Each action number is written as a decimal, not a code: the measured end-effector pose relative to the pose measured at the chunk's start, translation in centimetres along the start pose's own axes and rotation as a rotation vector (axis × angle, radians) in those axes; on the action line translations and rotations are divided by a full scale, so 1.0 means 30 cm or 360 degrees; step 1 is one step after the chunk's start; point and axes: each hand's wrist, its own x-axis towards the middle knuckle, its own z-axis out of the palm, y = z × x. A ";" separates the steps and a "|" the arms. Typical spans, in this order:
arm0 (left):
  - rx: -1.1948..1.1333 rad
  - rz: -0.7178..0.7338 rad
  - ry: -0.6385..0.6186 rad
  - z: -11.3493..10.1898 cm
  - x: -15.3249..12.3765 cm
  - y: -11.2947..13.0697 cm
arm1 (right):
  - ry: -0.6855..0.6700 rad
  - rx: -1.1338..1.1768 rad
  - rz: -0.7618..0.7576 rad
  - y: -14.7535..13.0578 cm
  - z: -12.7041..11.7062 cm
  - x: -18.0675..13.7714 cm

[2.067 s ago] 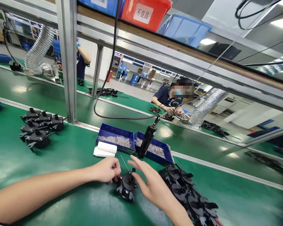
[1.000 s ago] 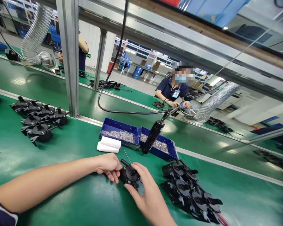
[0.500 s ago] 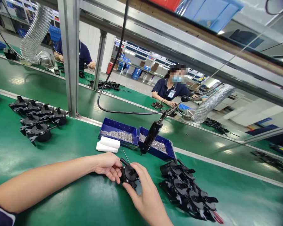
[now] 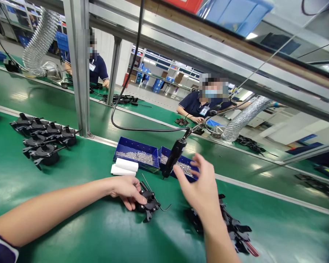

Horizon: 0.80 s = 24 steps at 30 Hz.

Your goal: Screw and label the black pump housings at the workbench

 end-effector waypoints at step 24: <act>0.0135 0.0015 -0.0055 0.008 -0.042 0.050 | -0.0242 0.1905 -0.0240 -0.285 0.134 0.004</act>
